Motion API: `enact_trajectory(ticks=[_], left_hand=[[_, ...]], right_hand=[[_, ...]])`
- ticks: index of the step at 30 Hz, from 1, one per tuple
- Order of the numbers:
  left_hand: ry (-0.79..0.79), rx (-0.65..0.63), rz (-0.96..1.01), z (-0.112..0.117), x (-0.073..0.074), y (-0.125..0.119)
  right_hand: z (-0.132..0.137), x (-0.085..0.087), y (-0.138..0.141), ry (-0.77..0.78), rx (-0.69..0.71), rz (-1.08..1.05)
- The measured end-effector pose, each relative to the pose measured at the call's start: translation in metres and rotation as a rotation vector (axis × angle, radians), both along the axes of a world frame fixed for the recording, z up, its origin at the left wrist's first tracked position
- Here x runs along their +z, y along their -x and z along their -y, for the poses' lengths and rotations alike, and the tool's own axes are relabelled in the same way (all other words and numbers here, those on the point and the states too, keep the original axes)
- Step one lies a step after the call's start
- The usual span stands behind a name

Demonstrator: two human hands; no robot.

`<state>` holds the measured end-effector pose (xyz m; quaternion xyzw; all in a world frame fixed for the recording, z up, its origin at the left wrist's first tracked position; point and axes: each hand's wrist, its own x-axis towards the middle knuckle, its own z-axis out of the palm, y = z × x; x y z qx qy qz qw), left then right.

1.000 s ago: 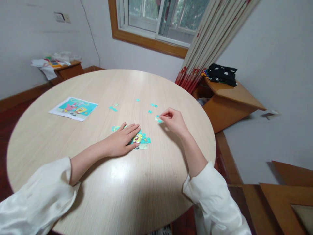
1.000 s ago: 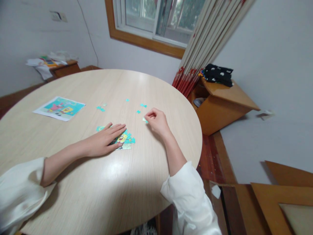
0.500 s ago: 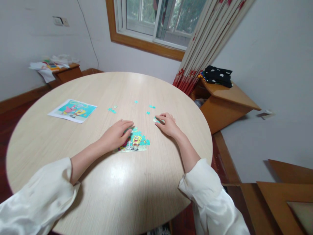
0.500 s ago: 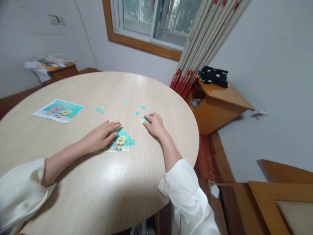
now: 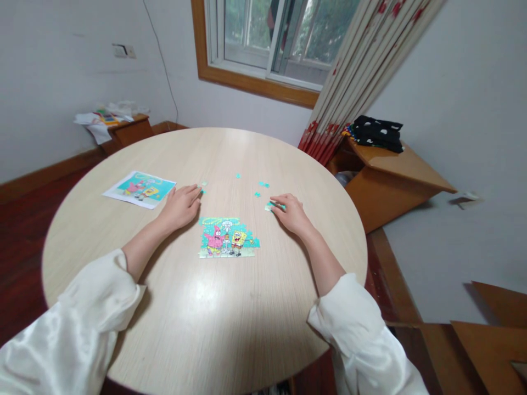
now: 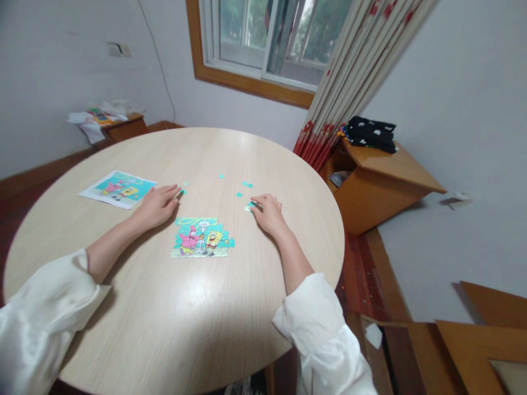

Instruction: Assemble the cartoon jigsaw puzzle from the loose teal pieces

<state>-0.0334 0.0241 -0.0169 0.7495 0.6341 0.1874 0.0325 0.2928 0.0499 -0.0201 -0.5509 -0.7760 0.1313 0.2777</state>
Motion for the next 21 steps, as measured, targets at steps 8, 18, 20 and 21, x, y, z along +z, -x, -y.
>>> enact_trajectory(ticks=[8, 18, 20, 21], left_hand=[[0.032, -0.180, -0.045, 0.008, 0.000, -0.012], [-0.089, -0.123, 0.174, 0.011, 0.007, -0.017], [-0.124, -0.054, 0.177, 0.010, 0.006, -0.014], [-0.134, -0.030, 0.177, 0.009, 0.005, -0.012]], right_hand=[[-0.005, 0.001, -0.003, -0.016, -0.025, -0.073], [0.004, 0.002, 0.006, 0.019, 0.033, -0.011], [0.003, 0.001, 0.005, 0.002, 0.042, -0.011], [0.002, 0.001, 0.005, -0.003, 0.040, -0.011]])
